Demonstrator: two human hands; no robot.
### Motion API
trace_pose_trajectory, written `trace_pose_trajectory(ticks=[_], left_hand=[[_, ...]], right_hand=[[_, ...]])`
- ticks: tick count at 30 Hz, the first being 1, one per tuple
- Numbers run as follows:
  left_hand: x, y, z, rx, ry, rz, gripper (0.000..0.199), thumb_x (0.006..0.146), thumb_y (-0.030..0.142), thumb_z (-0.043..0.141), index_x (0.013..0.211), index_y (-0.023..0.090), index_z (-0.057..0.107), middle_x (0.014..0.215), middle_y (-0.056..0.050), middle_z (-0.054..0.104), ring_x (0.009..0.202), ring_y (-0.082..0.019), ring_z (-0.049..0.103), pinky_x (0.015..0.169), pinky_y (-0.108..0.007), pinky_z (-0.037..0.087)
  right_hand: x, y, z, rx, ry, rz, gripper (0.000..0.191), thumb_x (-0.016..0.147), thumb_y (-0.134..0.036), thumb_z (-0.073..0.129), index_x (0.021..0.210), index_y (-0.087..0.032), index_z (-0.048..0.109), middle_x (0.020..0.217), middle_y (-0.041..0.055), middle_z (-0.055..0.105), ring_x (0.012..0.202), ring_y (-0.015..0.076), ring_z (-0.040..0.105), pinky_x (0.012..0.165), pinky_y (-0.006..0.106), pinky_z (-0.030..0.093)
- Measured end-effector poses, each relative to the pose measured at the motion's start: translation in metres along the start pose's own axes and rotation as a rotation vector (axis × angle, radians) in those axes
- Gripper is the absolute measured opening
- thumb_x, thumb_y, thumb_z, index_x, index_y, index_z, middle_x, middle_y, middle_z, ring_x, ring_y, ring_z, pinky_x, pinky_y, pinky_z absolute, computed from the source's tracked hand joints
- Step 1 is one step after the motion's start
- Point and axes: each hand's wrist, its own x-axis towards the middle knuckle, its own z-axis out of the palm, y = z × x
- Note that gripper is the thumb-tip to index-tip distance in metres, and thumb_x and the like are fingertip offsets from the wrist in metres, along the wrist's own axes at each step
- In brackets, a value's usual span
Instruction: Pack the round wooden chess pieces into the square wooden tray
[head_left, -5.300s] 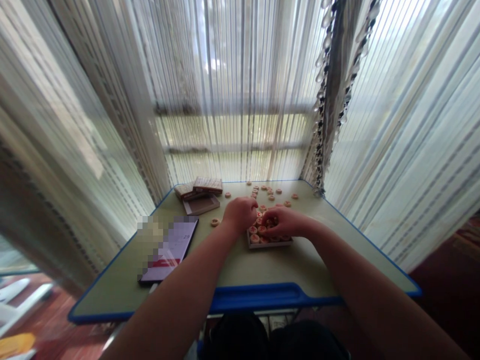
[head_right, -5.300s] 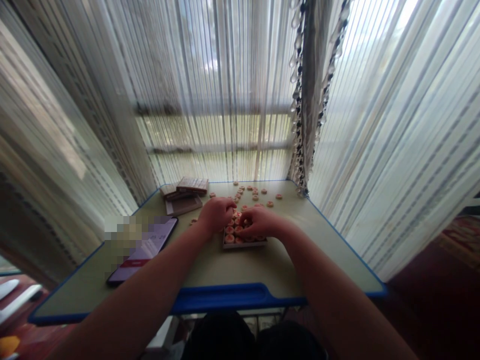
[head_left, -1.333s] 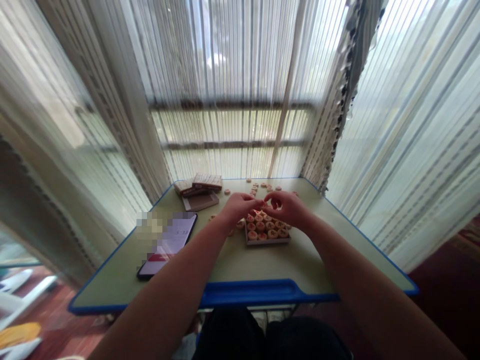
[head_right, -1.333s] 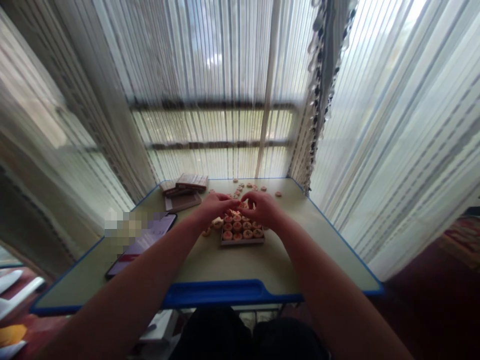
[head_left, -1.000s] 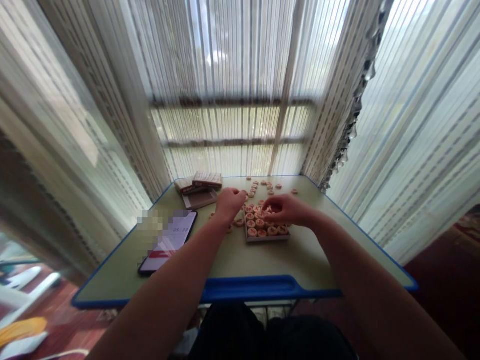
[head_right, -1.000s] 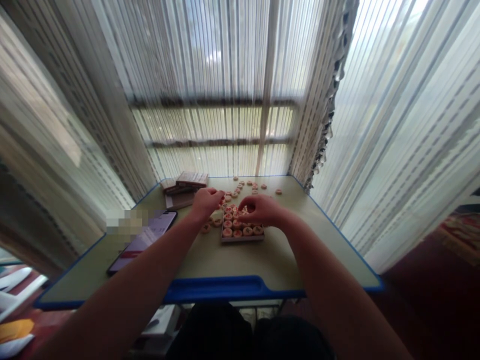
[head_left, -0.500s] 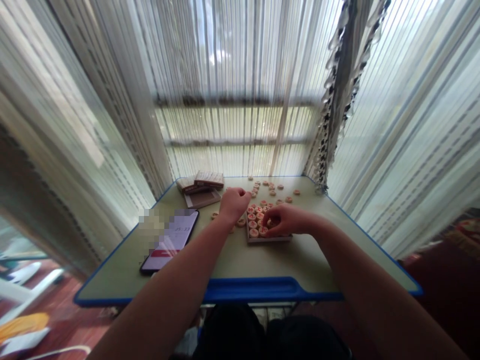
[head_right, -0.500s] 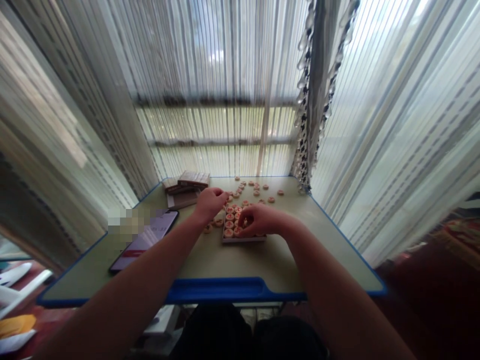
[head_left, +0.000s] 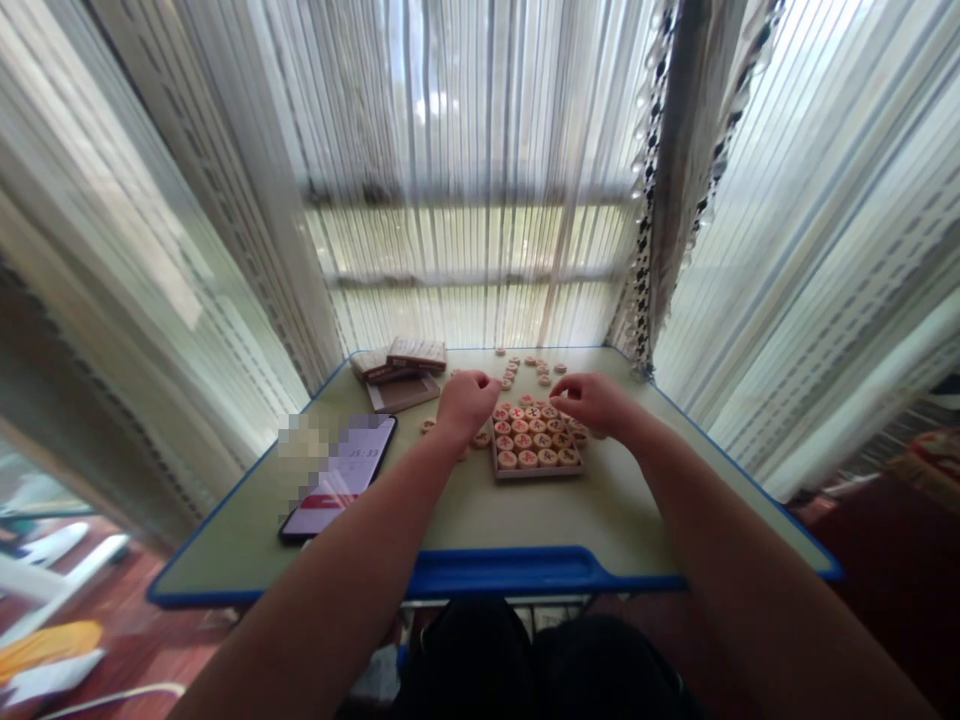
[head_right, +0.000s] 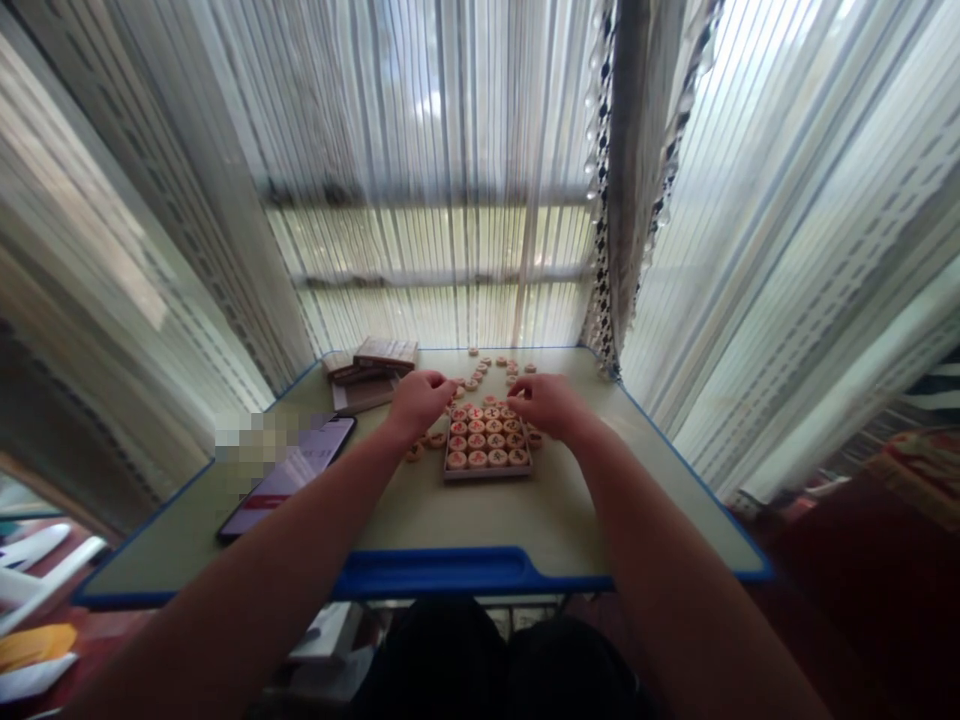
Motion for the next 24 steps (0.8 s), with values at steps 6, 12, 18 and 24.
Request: trace_pose_trajectory(ticks=[6, 12, 18, 24], left_hand=[[-0.001, -0.002, -0.001, 0.109, 0.007, 0.033, 0.037, 0.078, 0.041, 0.044, 0.074, 0.014, 0.070, 0.069, -0.008, 0.067, 0.063, -0.015, 0.057, 0.058, -0.024, 0.035], [-0.005, 0.001, -0.001, 0.232, -0.015, 0.081, 0.037, 0.080, 0.043, 0.042, 0.076, 0.018, 0.068, 0.077, -0.008, 0.068, 0.072, -0.018, 0.059, 0.064, -0.025, 0.039], [-0.010, 0.008, -0.001, 0.279, -0.076, 0.171, 0.039, 0.079, 0.050, 0.043, 0.075, 0.018, 0.067, 0.075, -0.008, 0.066, 0.072, -0.019, 0.059, 0.067, -0.028, 0.041], [-0.010, 0.009, 0.000, 0.301, -0.063, 0.176, 0.038, 0.082, 0.045, 0.041, 0.078, 0.017, 0.067, 0.078, -0.009, 0.067, 0.073, -0.018, 0.059, 0.069, -0.027, 0.041]], right_hand=[[-0.001, -0.001, -0.001, 0.021, -0.121, -0.028, 0.024, 0.069, -0.034, 0.059, 0.080, -0.015, 0.070, 0.060, 0.0015, 0.059, 0.054, 0.0111, 0.050, 0.051, 0.023, 0.035], [-0.001, -0.002, 0.000, -0.064, -0.027, -0.043, 0.023, 0.072, -0.032, 0.055, 0.081, -0.017, 0.070, 0.059, 0.0012, 0.058, 0.054, 0.0109, 0.049, 0.052, 0.023, 0.034], [0.001, 0.003, 0.005, -0.143, 0.049, -0.046, 0.026, 0.077, -0.036, 0.051, 0.083, -0.018, 0.069, 0.061, 0.0022, 0.061, 0.054, 0.0118, 0.051, 0.053, 0.024, 0.033], [0.002, 0.004, 0.006, -0.177, 0.035, -0.018, 0.026, 0.078, -0.037, 0.051, 0.086, -0.019, 0.068, 0.068, 0.0036, 0.065, 0.060, 0.0135, 0.055, 0.057, 0.024, 0.037]])
